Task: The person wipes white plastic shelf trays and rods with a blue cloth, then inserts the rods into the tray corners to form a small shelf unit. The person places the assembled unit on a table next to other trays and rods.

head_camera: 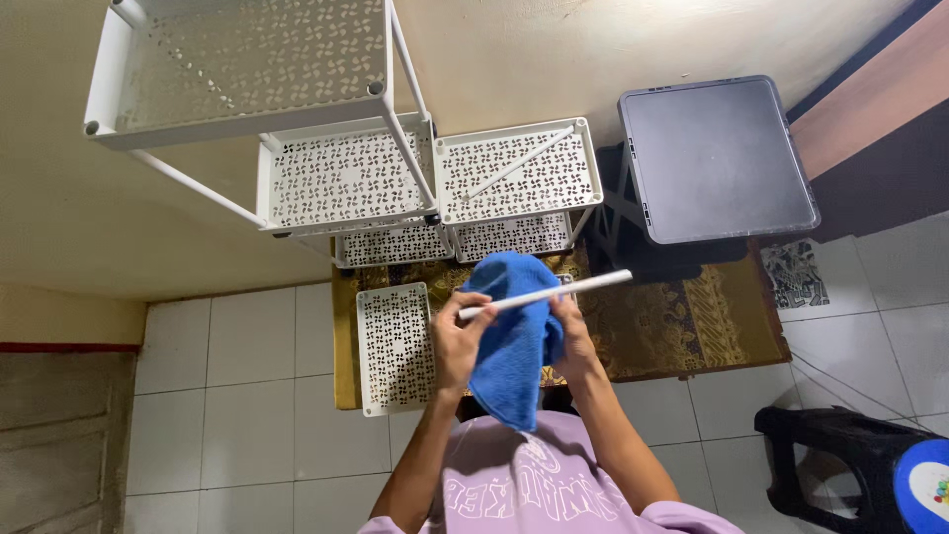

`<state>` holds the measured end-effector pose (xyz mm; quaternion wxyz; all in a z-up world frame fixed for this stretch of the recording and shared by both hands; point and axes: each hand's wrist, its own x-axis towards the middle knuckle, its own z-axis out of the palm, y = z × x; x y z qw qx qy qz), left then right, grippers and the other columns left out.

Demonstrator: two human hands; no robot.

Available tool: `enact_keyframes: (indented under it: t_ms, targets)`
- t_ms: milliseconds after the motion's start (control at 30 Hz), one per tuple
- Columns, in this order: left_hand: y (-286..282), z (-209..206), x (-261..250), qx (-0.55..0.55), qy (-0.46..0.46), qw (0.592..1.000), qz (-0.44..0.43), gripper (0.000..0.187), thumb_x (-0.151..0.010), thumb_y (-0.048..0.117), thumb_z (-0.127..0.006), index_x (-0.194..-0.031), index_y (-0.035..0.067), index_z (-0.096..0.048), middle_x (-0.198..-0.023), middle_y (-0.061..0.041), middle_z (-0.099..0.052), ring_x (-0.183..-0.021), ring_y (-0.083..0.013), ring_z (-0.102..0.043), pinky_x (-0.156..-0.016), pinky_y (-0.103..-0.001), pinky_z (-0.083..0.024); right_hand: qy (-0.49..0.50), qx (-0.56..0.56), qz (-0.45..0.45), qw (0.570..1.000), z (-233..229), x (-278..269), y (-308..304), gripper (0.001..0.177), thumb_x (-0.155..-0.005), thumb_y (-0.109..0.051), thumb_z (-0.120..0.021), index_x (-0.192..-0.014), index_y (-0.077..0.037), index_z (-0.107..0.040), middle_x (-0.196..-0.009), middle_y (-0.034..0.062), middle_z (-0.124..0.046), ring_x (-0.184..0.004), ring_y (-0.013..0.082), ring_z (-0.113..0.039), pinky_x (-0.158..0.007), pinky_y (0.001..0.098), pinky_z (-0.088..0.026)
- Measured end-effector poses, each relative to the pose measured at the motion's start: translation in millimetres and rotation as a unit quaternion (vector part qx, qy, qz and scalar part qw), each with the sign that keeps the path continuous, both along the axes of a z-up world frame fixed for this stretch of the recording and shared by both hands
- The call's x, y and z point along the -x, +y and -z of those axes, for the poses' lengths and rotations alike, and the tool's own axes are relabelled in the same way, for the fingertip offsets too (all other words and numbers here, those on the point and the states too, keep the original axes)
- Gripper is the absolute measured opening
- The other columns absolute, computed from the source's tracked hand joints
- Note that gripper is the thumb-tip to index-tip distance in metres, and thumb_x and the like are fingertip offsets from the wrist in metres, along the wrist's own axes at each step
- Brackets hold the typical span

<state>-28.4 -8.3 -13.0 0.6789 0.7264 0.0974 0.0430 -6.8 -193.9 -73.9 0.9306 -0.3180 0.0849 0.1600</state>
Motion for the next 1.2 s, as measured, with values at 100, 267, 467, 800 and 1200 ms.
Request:
enact_keyframes:
  t_ms: [100,267,467,800,1200]
  targets:
    - [-13.8,-2.3,13.8,-0.204,-0.059,0.977,0.032,0.022,-0.084,0.016,-0.083,-0.104,0.005,-0.081,-0.079,-0.011,-0.064,-0.066,-0.0228,-0.063,-0.057,-0.035,-0.051,-0.016,0.131,0.087,0.987,3.9,-7.8,6.3,0.027,-0.103,-0.019,-0.073,-0.113,0.003,-0.064,-0.094,0.0055,-0.069,-0.077,0.0116,-0.065,-0.068,0.0273,-0.056]
    - [-4.0,12.4,11.8,-0.245,-0.086,0.963,0.073,0.015,-0.09,0.021,-0.078,-0.097,0.007,-0.077,-0.083,-0.004,-0.067,-0.066,-0.0148,-0.063,-0.055,-0.03,-0.051,-0.034,0.202,0.168,0.964,-4.0,-16.9,-1.7,0.029,-0.098,-0.027,-0.071,-0.107,0.0,-0.071,-0.084,0.0002,-0.067,-0.07,0.0068,-0.059,-0.063,0.0241,-0.051]
    - [25.6,39.2,16.6,-0.234,-0.062,0.963,0.12,0.015,-0.09,0.02,-0.077,-0.097,0.007,-0.078,-0.08,-0.006,-0.067,-0.071,-0.0164,-0.064,-0.058,-0.031,-0.051,-0.065,0.153,0.207,0.964,-23.9,-28.0,-32.1,0.036,-0.106,-0.033,-0.064,-0.108,0.002,-0.067,-0.087,0.0013,-0.064,-0.074,0.0078,-0.06,-0.068,0.0253,-0.054]
    - [12.2,38.5,2.5,-0.208,-0.063,0.969,0.114,0.015,-0.09,0.019,-0.075,-0.097,0.005,-0.078,-0.084,-0.005,-0.072,-0.074,-0.0171,-0.067,-0.067,-0.031,-0.054,0.084,-0.069,0.073,0.991,-30.5,-17.2,-51.8,0.038,-0.094,-0.029,-0.042,-0.112,-0.001,-0.062,-0.096,0.0081,-0.072,-0.091,0.0177,-0.07,-0.083,0.0344,-0.063]
    - [23.9,3.0,-12.9,-0.226,-0.051,0.955,0.186,0.013,-0.087,0.014,-0.077,-0.097,0.006,-0.078,-0.082,-0.005,-0.069,-0.074,-0.0152,-0.067,-0.06,-0.03,-0.053,0.073,0.09,0.153,0.981,-4.5,-30.5,-73.3,0.054,-0.115,-0.049,-0.042,-0.113,0.0,-0.065,-0.097,0.0087,-0.068,-0.085,0.0157,-0.067,-0.076,0.03,-0.059]
